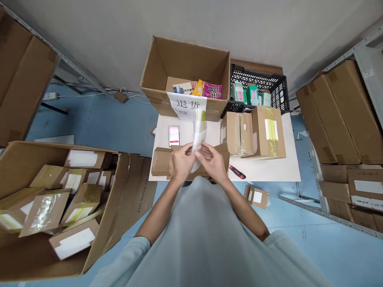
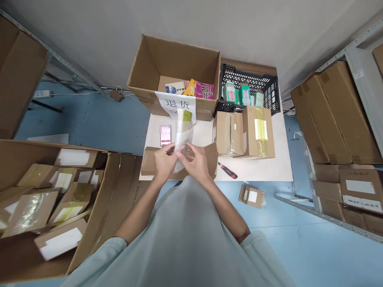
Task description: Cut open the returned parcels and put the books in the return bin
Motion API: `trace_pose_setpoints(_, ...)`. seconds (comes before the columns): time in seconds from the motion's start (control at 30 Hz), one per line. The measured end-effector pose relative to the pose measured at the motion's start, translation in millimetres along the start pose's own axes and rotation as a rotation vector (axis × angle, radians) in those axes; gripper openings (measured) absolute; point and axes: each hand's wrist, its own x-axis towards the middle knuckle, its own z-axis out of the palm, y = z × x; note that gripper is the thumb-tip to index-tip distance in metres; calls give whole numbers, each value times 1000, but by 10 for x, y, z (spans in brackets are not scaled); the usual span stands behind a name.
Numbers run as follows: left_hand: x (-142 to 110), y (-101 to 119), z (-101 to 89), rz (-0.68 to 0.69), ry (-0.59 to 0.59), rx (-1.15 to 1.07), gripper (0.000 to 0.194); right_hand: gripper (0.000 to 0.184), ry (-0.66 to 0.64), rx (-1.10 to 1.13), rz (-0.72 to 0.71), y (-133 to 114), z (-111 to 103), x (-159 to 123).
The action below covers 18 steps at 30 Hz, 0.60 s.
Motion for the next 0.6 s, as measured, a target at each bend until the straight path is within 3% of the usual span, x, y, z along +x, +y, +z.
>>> trace_pose_setpoints(0.13, -118, 31, 59, 104, -148, 6, 28, 66, 148, 4, 53, 15, 142, 61)
trace_pose_setpoints(0.23, -151, 32, 34, 120, -291, 24, 44, 49, 173, 28, 64, 117, 70, 141)
trace_pose_setpoints(0.33, -101, -30, -73, 70, -369, -4, 44, 49, 160, 8, 68, 223, -61, 197)
trace_pose_setpoints(0.4, -11, -96, -202, 0, -252, -26, 36, 50, 145, 37, 64, 265, -150, 206)
trace_pose_setpoints(0.5, 203, -196, -441, -39, 41, 12, 30, 54, 88, 92, 93, 270, -280, 190)
trace_pose_setpoints(0.6, 446, -271, -610, -80, 89, 31, 50, 61, 17, 112, 134, 235, -392, 171)
